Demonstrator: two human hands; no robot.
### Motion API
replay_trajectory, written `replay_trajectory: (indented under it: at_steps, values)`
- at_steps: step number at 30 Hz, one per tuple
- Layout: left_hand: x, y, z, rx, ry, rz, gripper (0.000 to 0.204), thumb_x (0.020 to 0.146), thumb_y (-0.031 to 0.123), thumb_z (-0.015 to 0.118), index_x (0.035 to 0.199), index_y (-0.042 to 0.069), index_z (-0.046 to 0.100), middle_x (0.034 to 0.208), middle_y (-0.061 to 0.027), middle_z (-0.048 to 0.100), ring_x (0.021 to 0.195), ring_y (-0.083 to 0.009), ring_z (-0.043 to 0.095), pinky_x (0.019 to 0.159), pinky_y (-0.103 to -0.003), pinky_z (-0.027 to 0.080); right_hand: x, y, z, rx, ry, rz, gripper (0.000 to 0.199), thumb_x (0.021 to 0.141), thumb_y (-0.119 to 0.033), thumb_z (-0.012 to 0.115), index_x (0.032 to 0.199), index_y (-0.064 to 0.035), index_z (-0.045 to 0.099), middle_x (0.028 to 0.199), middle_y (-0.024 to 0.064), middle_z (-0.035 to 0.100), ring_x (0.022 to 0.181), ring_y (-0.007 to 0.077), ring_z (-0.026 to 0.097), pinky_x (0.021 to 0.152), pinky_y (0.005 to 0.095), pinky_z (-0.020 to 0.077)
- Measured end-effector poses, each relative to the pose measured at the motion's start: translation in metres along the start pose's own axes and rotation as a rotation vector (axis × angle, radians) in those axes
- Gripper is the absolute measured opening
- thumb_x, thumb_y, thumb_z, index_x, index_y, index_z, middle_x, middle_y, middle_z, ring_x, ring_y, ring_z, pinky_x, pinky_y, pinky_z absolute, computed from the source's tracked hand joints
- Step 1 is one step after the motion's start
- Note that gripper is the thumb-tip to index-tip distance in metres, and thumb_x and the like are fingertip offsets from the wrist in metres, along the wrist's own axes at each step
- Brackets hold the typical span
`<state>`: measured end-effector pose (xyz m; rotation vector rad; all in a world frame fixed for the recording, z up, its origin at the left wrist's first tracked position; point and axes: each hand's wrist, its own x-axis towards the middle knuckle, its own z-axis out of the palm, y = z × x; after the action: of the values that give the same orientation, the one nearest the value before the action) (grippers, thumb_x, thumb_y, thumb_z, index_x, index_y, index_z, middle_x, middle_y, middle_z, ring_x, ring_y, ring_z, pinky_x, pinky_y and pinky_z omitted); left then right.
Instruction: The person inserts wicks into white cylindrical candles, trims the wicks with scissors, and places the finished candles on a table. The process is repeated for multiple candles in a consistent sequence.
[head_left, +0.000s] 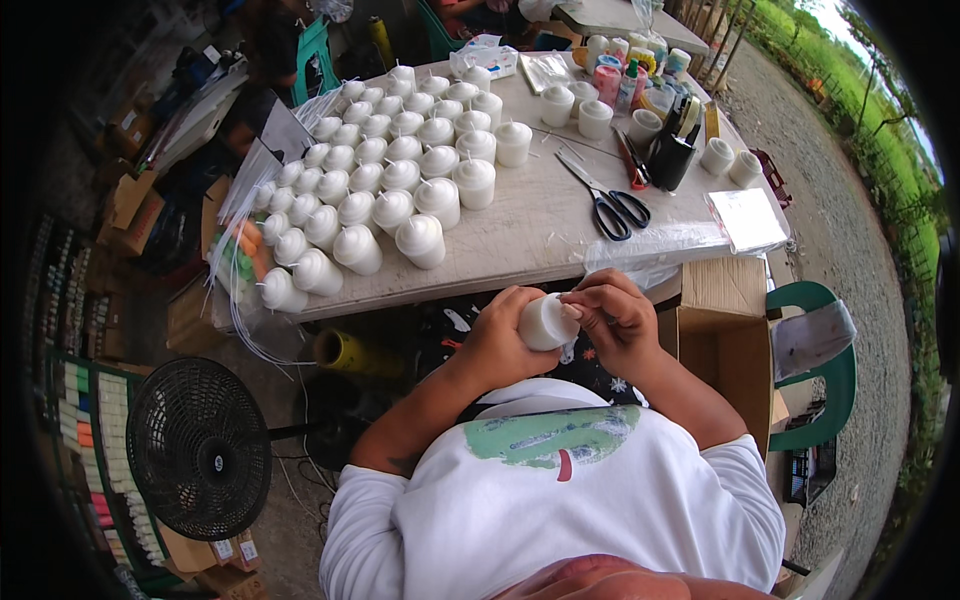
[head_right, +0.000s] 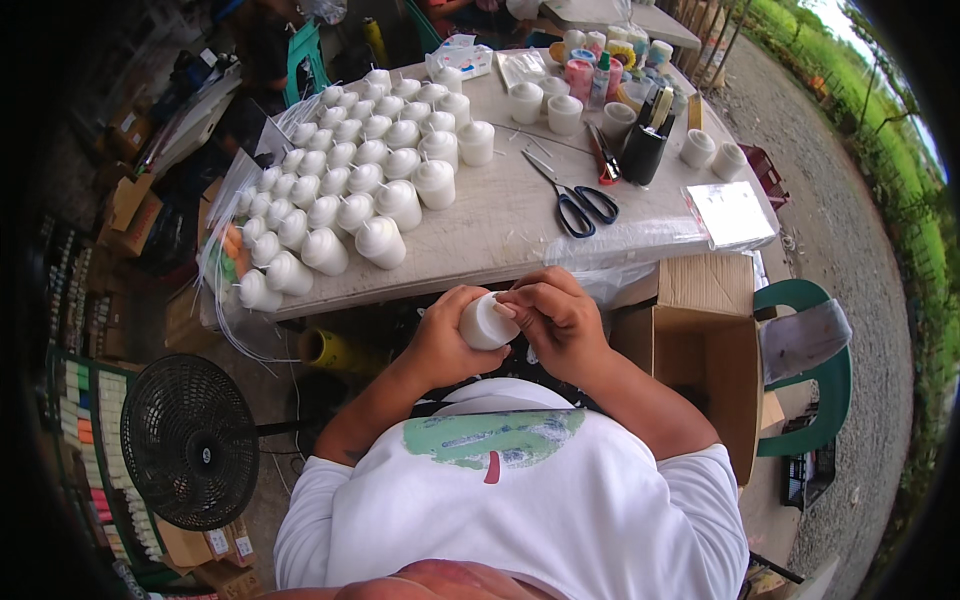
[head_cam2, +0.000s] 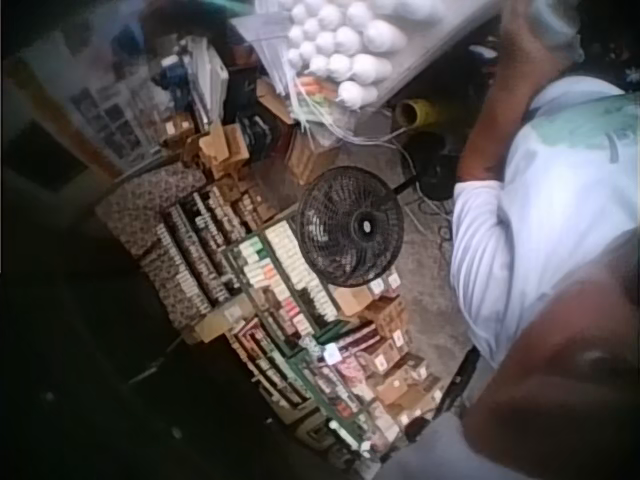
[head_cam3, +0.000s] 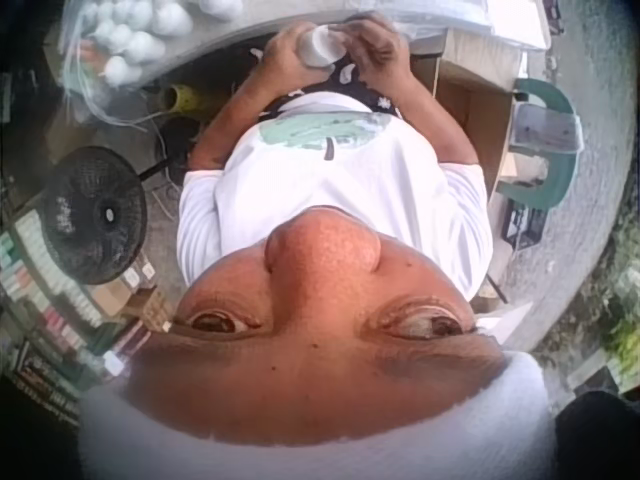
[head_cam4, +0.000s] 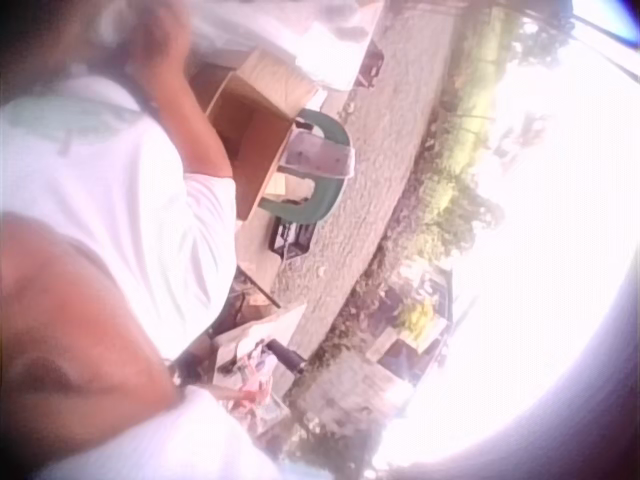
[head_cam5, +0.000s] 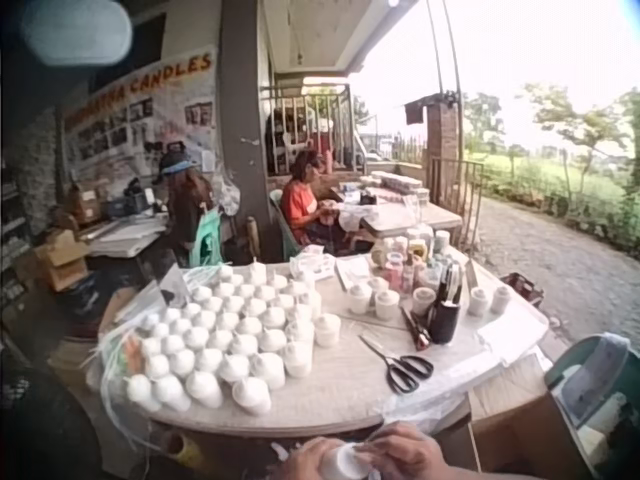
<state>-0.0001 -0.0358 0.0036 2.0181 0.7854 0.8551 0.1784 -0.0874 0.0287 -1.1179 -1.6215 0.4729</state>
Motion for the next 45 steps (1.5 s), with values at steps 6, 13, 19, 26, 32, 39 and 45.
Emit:
replay_trajectory:
  at_steps: [6,13,19,26,32,39,45]
  values:
    - [-0.001,-0.01,0.011,-0.056,-0.045,-0.037,0.059,0.059,0.017,0.083,0.108,0.002,0.056,0.104,-0.0172,0.061,0.095,-0.0343,0.063,0.083,-0.04,0.051,-0.003,0.016,0.009,0.242,-0.01,0.113,0.01,0.081,-0.009,0.073,0.082,-0.0045,0.064,0.084,0.005,0.061,0.083,0.0183,0.055,0.078,0.0298,0.0428]
    - [0.001,-0.005,0.007,-0.078,-0.034,-0.083,0.062,0.059,0.017,0.084,0.112,0.0,0.055,0.105,-0.018,0.063,0.096,-0.0316,0.064,0.084,-0.039,0.051,0.002,0.013,0.007,0.418,0.017,0.256,0.007,0.087,-0.011,0.068,0.088,-0.0047,0.067,0.098,0.0045,0.06,0.091,0.016,0.054,0.085,0.0271,0.0415]
    - [0.002,-0.012,0.0,-0.095,0.099,-0.075,0.062,0.06,0.015,0.084,0.113,-0.001,0.055,0.102,-0.0182,0.064,0.094,-0.0304,0.065,0.083,-0.038,0.051,0.005,0.012,-0.012,-0.125,0.182,-0.053,0.023,0.078,-0.001,0.072,0.1,-0.0064,0.07,0.091,0.0068,0.061,0.09,0.022,0.055,0.082,0.0324,0.043]
    - [0.004,-0.011,0.002,-0.067,0.097,-0.039,0.061,0.061,0.015,0.083,0.112,0.0,0.053,0.103,-0.0175,0.062,0.094,-0.0309,0.064,0.083,-0.04,0.051,0.013,0.001,0.001,-0.333,0.1,-0.314,0.035,0.07,-0.006,0.077,0.105,-0.0086,0.069,0.097,0.0072,0.063,0.094,0.0274,0.056,0.083,0.0364,0.045]
    - [0.003,-0.01,0.002,0.005,0.107,0.01,0.059,0.061,0.015,0.082,0.11,0.001,0.052,0.102,-0.0173,0.061,0.094,-0.0343,0.062,0.082,-0.042,0.05,0.012,0.005,0.01,-0.313,0.111,-0.288,0.034,0.069,-0.007,0.078,0.101,-0.006,0.068,0.098,0.0084,0.064,0.094,0.0277,0.058,0.083,0.037,0.0457]
    - [0.005,-0.01,0.005,0.062,0.142,0.101,0.055,0.061,0.012,0.08,0.107,0.001,0.052,0.099,-0.0175,0.061,0.092,-0.0361,0.061,0.081,-0.043,0.05,0.011,0.004,0.015,-0.276,0.152,-0.227,0.028,0.07,-0.004,0.077,0.096,-0.0057,0.068,0.094,0.0087,0.065,0.089,0.0268,0.06,0.081,0.0358,0.0464]
    - [0.007,-0.008,0.005,0.078,0.159,0.151,0.052,0.063,0.012,0.079,0.107,0.001,0.053,0.097,-0.0174,0.06,0.091,-0.0368,0.06,0.08,-0.044,0.05,0.011,0.002,0.018,-0.287,0.148,-0.202,0.026,0.071,-0.004,0.077,0.095,-0.0051,0.068,0.093,0.0095,0.065,0.088,0.0271,0.06,0.08,0.0359,0.0473]
